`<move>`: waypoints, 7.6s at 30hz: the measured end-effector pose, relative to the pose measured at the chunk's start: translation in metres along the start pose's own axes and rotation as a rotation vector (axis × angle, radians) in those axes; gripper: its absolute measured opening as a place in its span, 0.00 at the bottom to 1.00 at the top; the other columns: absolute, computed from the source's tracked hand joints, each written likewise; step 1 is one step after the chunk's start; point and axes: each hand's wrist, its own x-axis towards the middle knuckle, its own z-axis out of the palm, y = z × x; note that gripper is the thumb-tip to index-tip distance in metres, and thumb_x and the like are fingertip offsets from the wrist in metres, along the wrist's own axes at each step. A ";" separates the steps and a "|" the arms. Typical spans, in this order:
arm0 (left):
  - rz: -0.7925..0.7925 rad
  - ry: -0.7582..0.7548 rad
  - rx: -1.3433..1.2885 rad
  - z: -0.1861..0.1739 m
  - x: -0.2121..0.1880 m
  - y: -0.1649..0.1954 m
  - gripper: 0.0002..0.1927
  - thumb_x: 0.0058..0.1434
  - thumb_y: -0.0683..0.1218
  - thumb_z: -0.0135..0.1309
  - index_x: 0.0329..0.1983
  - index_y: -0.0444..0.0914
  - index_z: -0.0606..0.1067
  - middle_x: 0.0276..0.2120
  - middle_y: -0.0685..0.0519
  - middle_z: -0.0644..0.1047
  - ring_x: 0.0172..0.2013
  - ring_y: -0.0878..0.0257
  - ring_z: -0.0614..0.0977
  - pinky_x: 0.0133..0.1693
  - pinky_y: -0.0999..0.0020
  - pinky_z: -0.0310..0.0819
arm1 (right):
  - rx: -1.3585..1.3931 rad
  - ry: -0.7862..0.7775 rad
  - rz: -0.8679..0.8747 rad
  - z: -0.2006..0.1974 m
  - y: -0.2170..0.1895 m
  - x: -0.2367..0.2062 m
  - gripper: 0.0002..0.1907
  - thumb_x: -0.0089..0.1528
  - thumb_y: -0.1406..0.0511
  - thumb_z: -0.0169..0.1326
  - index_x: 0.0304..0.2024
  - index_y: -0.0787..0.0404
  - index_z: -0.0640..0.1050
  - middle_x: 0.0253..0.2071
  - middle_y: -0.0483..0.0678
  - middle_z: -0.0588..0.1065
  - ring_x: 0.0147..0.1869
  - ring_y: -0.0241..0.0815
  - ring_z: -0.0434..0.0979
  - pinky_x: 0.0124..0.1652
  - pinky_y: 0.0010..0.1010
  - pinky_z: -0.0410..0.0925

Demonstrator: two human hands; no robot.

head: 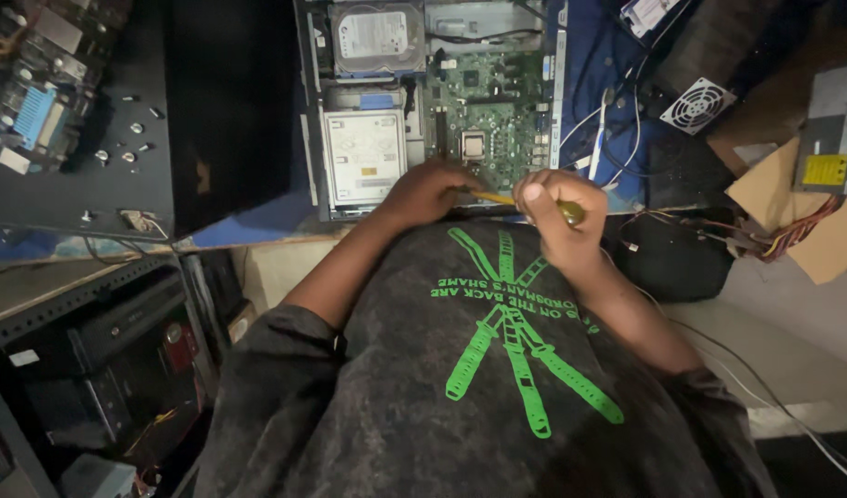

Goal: The person removes a hard drive from a computer case using a screwdriver, then installs it into a drive bay and secures it with screws. The person also handles the power supply unit and various cables during the process.

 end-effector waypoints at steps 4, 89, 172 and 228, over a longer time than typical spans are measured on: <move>-0.048 -0.026 0.031 0.002 -0.004 -0.007 0.18 0.57 0.36 0.55 0.49 0.44 0.81 0.49 0.50 0.82 0.50 0.50 0.81 0.54 0.56 0.71 | -0.036 0.015 0.024 0.001 0.013 -0.001 0.21 0.73 0.71 0.49 0.25 0.65 0.63 0.27 0.47 0.66 0.32 0.38 0.65 0.38 0.33 0.64; 0.117 0.098 -0.004 -0.027 -0.020 0.102 0.20 0.61 0.48 0.62 0.55 0.40 0.74 0.52 0.45 0.81 0.50 0.51 0.84 0.52 0.58 0.79 | -1.593 -0.602 -0.015 0.046 -0.082 0.013 0.20 0.64 0.47 0.54 0.45 0.54 0.81 0.38 0.46 0.80 0.36 0.44 0.82 0.37 0.37 0.73; -0.192 0.909 1.070 -0.256 -0.238 0.123 0.03 0.73 0.42 0.58 0.42 0.39 0.77 0.38 0.51 0.78 0.36 0.53 0.80 0.36 0.60 0.72 | 0.083 -0.006 -0.070 0.084 0.050 -0.036 0.28 0.71 0.62 0.49 0.17 0.64 0.62 0.19 0.51 0.64 0.22 0.41 0.60 0.27 0.31 0.55; -0.215 0.755 -1.364 0.065 -0.005 0.004 0.03 0.75 0.44 0.45 0.49 0.41 0.68 0.46 0.46 0.78 0.45 0.57 0.83 0.47 0.65 0.80 | 0.565 -0.206 -0.509 -0.143 -0.054 -0.042 0.22 0.71 0.55 0.41 0.22 0.53 0.66 0.20 0.41 0.65 0.24 0.34 0.62 0.29 0.32 0.59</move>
